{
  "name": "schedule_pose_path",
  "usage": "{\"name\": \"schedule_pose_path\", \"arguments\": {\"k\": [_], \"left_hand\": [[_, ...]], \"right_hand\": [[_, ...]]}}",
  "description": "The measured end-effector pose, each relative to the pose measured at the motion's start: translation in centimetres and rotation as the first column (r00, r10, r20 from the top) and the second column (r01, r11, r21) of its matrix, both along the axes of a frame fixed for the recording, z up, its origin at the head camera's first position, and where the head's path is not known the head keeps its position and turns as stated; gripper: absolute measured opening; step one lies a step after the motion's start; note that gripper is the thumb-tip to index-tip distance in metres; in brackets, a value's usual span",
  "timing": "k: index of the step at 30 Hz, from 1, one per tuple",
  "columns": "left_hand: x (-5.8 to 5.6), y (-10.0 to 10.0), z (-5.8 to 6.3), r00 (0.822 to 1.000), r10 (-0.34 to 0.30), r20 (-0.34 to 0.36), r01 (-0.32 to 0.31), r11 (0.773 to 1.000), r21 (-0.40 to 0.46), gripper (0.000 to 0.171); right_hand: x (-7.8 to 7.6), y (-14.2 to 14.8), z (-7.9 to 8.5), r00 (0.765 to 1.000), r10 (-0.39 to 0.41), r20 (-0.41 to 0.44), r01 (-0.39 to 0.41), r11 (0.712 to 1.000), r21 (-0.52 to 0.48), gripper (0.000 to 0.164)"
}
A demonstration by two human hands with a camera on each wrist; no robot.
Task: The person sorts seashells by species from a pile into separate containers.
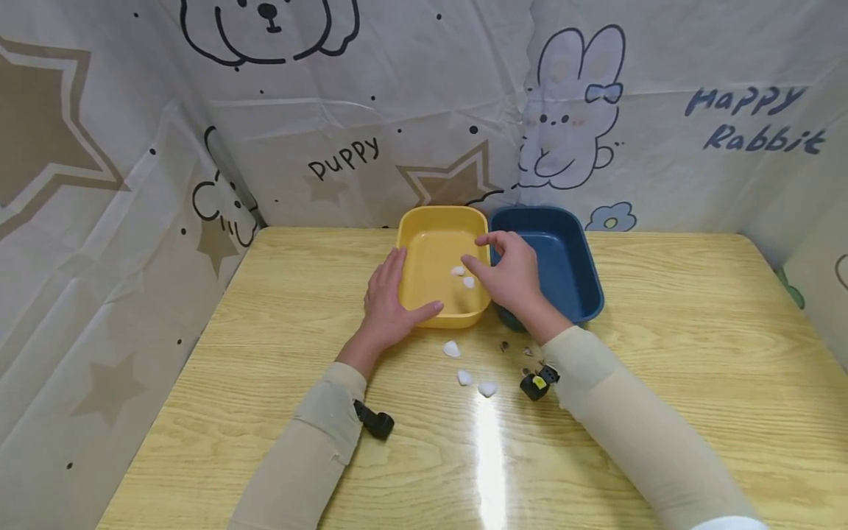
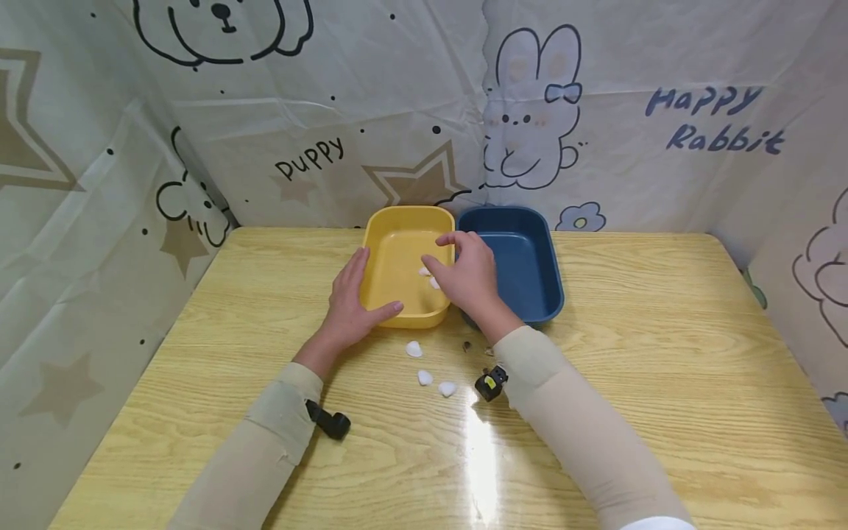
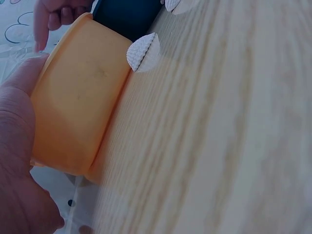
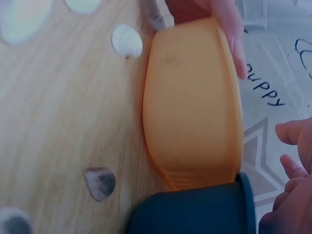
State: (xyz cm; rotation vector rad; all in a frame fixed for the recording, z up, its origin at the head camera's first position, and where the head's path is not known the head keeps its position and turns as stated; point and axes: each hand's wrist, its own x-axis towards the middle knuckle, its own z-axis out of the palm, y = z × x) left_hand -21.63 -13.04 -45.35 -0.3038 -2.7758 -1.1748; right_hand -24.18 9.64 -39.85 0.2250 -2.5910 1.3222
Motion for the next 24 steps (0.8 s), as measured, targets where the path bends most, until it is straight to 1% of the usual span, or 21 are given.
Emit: {"name": "schedule_pose_path", "arguments": {"k": [5,11,17,20,24], "left_hand": [[0.0,0.0,-0.1,1.0,0.003,0.002,-0.003,1.0,-0.001,0.113],[-0.1,-0.1,-0.2,1.0,0.003,-0.005,-0.003,1.0,0.001,0.113],[-0.2,-0.1,-0.2,1.0,0.0,-0.019,0.0,1.0,-0.007,0.112],[-0.1,-0.1,-0.1,1.0,0.002,-0.02,-0.002,1.0,-0.007,0.112],[0.0,0.0,0.0,1.0,-0.001,-0.008,0.0,1.0,-0.003,0.112]], "right_hand": [[1.7,0.2,0.1,0.998,0.041,-0.049,-0.042,0.999,-0.01,0.036],[4.0,0.2,0.4,0.993,0.088,-0.074,-0.09,0.996,-0.028,0.033],[5.6,0.2,0.2,0.978,0.136,-0.158,-0.138,0.99,-0.002,0.029],[6.2,0.3,0.0,0.974,0.157,-0.162,-0.157,0.988,0.009,0.028],[7.2,0.4,-0.2,0.974,0.174,-0.145,-0.175,0.985,0.005,0.028]]}}
